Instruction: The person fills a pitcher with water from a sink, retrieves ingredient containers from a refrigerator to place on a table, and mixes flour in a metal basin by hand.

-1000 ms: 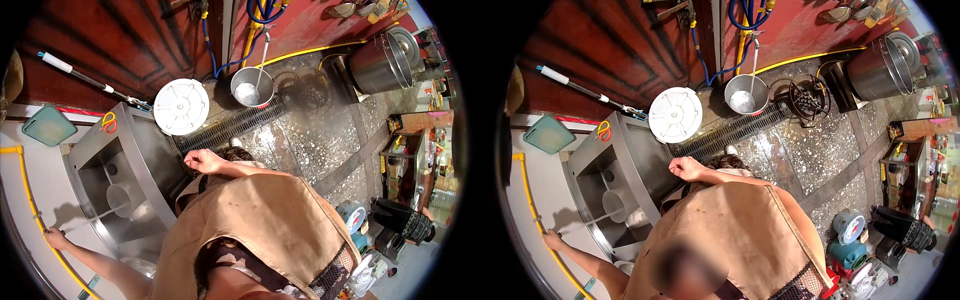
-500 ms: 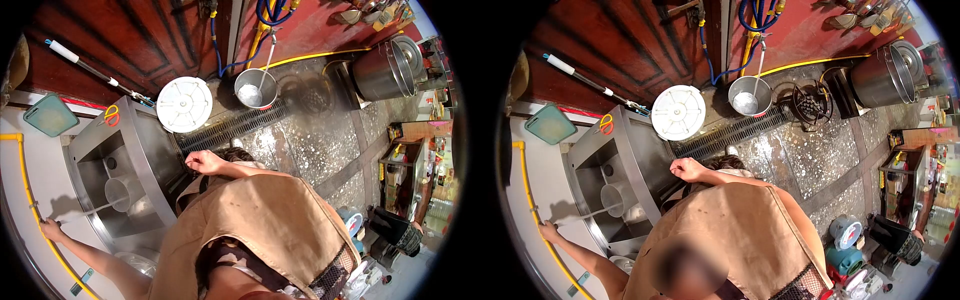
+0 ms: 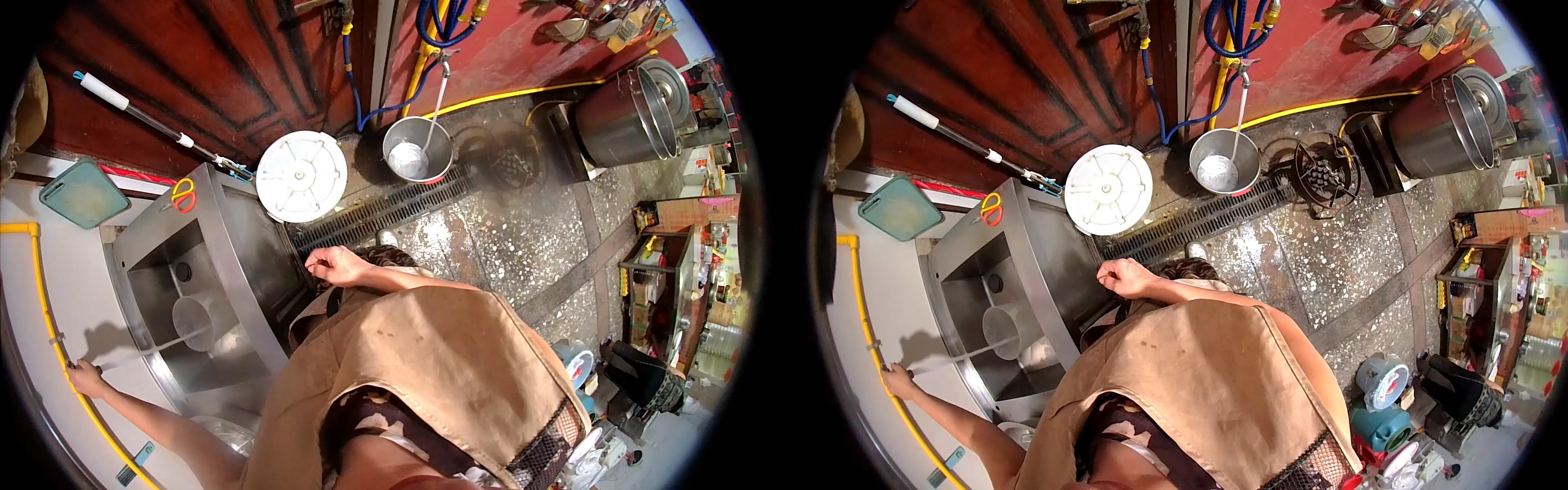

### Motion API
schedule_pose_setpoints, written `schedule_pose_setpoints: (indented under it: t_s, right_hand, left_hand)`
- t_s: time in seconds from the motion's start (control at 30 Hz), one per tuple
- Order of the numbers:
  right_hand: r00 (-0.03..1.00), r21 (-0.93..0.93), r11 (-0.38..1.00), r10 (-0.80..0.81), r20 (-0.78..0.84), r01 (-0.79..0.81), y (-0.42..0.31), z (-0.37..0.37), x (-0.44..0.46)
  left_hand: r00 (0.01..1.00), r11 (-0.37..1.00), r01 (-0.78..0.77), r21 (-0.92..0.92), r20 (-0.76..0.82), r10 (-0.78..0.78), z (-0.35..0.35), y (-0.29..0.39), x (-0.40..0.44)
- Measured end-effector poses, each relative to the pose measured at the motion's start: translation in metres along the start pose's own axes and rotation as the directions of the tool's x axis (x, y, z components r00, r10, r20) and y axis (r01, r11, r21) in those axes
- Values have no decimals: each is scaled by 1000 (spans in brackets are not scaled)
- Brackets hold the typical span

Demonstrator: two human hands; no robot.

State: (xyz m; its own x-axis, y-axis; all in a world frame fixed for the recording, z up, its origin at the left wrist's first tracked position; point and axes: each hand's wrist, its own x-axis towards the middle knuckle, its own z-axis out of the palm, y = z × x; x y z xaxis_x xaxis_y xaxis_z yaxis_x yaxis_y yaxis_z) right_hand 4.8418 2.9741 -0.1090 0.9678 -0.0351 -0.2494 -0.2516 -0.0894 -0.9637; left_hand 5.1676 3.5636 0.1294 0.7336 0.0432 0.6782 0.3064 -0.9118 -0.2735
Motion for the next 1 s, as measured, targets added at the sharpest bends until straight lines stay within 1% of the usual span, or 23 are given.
schedule_pose_setpoints:
  t_s: [0.13, 0.23, 0.3, 0.33, 0.4, 0.53, 0.6, 0.63, 0.7, 0.73, 0.8, 0.9, 1.0]
  right_hand:
    - [1000, 1, 1000, 0, -14, 0, -1, -2, 1]
    - [1000, 12, 1000, -8, -28, 8, -1, -4, 3]
    - [1000, 12, 1000, -7, -25, 7, 0, -4, 5]
    - [1000, 16, 1000, -4, -29, 4, 1, -4, 6]
    - [999, 20, 1000, 0, -32, 0, 0, -5, 7]
    - [1000, -7, 1000, -3, -22, 2, -1, -10, 10]
    - [1000, -24, 1000, -4, -15, 4, 1, -11, 12]
    - [1000, -15, 1000, 3, -17, -3, 2, -11, 13]
    - [1000, -2, 1000, 11, -21, -11, 2, -12, 14]
    - [1000, -6, 1000, 15, -21, -15, 2, -13, 14]
    - [1000, -7, 1000, 20, -22, -21, 0, -15, 14]
    - [999, -22, 999, 22, -29, -23, -3, -17, 14]
    - [997, 2, 1000, -8, -72, 8, -3, -17, 14]
  left_hand:
    - [1000, 1000, 16, -7, -11, -16, 3, -2, 1]
    - [1000, 999, 14, 33, -17, -14, 6, -2, 3]
    - [998, 998, 59, 20, 0, -59, 2, 1, 3]
    - [998, 998, 57, 20, 0, -57, -2, 5, 1]
    - [998, 997, 57, 51, -17, -56, -10, 12, -1]
    - [997, 998, 50, 36, -66, -48, -7, 11, -2]
    - [997, 991, 71, 113, -39, -67, -4, 11, 0]
    - [997, 991, 68, 112, -41, -64, -5, 14, 1]
    - [989, 986, 147, 85, 6, -148, -12, 21, 0]
    - [989, 986, 143, 85, 5, -144, -17, 26, -1]
    - [979, 976, 204, 80, 10, -205, -25, 34, -2]
    - [977, 977, 207, 54, 44, -209, -33, 38, -4]
    - [978, 978, 204, 50, 34, -206, -31, 37, -4]
